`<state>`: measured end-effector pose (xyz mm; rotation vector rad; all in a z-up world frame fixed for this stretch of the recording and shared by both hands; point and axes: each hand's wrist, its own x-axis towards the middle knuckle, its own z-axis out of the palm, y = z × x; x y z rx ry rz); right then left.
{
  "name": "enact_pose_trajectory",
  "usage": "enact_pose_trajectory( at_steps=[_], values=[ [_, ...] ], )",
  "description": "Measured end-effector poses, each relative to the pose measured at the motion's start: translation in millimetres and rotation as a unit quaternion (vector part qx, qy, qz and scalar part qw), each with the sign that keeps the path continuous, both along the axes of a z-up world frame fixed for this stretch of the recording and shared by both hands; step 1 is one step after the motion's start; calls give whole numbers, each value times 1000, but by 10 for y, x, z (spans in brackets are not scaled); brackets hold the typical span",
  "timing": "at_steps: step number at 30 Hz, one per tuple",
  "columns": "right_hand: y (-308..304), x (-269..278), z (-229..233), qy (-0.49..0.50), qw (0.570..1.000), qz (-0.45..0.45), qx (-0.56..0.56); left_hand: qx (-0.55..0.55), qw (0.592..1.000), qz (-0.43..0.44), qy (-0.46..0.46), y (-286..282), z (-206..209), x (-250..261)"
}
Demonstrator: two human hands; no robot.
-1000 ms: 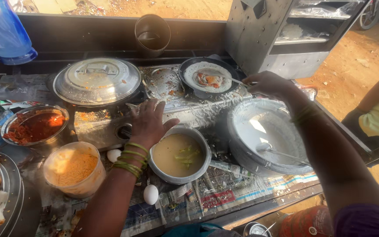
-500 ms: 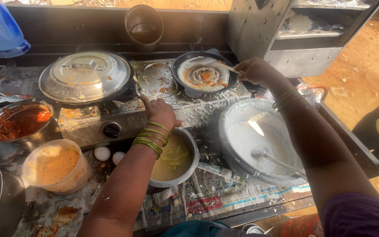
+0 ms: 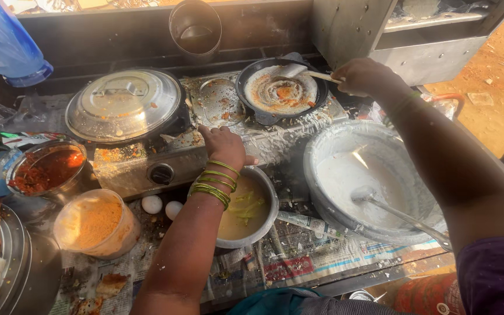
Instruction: The person cooks flatbreads on a portable gas stove at a street food stall. They spread batter on a hot pan, add fillings, fold the bread, and stack the finished items on a metal plate.
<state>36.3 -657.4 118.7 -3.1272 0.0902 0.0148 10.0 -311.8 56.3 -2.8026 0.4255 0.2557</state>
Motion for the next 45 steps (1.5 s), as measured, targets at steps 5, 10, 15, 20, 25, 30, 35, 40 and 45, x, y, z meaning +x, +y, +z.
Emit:
enact_pose_trajectory(
  at_steps=[5, 10, 15, 20, 25, 30, 35, 40, 45],
  values=[
    [-214, -953, 363, 133, 981, -42, 133, -65, 998, -11, 1, 185, 28, 31],
    [499, -751, 371, 120, 976, -59, 173, -51, 998, -41, -12, 178, 31, 65],
    [1032, -759, -147, 17, 951, -72, 300, -4, 999, -54, 4, 127, 50, 53],
    [378, -1439, 272, 14, 987, -60, 146, -3, 996, -86, 8, 192, 101, 135],
    [301, -1366, 658, -35, 987, -123, -102, 36, 994, -96, 39, 114, 105, 233],
    [318, -1263, 755, -49, 989, -121, -67, 31, 993, -106, 34, 108, 105, 271],
    [85, -1244, 685, -42, 994, -61, -79, 5, 993, -104, 53, 170, 151, 267],
    [-164, -1184, 617, 4, 996, -83, -24, 7, 993, -109, 31, 123, 165, 209],
    [-107, -1212, 259, 27, 986, -65, 153, 18, 993, -112, 31, 102, 161, 200]
  ],
)
